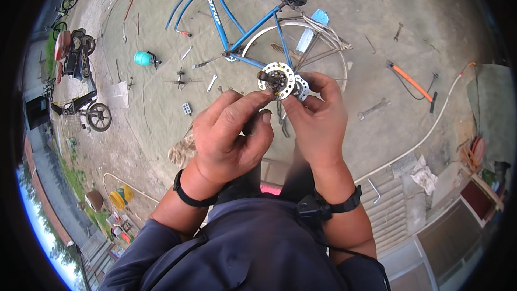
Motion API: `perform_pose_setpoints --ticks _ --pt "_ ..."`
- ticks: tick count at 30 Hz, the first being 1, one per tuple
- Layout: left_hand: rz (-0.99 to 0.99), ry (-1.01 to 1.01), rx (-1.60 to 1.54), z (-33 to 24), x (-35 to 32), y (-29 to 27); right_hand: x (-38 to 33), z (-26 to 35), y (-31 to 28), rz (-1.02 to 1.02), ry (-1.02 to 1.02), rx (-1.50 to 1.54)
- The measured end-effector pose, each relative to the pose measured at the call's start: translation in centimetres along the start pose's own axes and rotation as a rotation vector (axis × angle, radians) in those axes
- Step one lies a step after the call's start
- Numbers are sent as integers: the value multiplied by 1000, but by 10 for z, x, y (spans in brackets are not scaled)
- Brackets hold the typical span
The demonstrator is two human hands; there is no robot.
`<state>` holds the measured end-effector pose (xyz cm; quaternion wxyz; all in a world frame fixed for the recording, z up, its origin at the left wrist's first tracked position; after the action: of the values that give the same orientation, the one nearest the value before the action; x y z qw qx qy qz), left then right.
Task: The person assembles a bicycle hub by inserting ball bearings into the hub body and then sliding the axle through the bearings. They continue to manipulate the hub components, adding washers and adjusting the assembly by hand.
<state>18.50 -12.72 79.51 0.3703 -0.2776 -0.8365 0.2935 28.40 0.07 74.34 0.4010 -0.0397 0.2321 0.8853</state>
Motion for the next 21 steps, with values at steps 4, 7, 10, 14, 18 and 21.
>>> perform_pose_setpoints --ticks 4,7,10,14,18,21 --pt "20 4 -1 -2 0 0 -1 1 1 -5 10 16" --pt "29 -21 -15 -4 0 -1 -2 2 2 -2 8 10" --pt "33 -23 -24 -5 -1 0 -3 2 2 1 5 7" --pt "42 -23 -19 -7 1 -1 -5 2 1 3 3 18" --pt "33 -22 -12 -8 0 0 -6 0 -1 10 4 26" --pt "52 -23 -7 -10 1 -2 -5 -1 -2 9 0 42"
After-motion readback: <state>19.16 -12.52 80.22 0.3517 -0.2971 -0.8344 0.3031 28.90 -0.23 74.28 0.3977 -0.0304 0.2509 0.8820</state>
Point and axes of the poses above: each hand's wrist, its own x-axis towards the middle knuckle, its own y-axis out of the palm, z = x × y, the point moved 1 cm from there along x, towards the middle knuckle, and after that the axes turned 12 degrees about x, right-handed, at the moved point
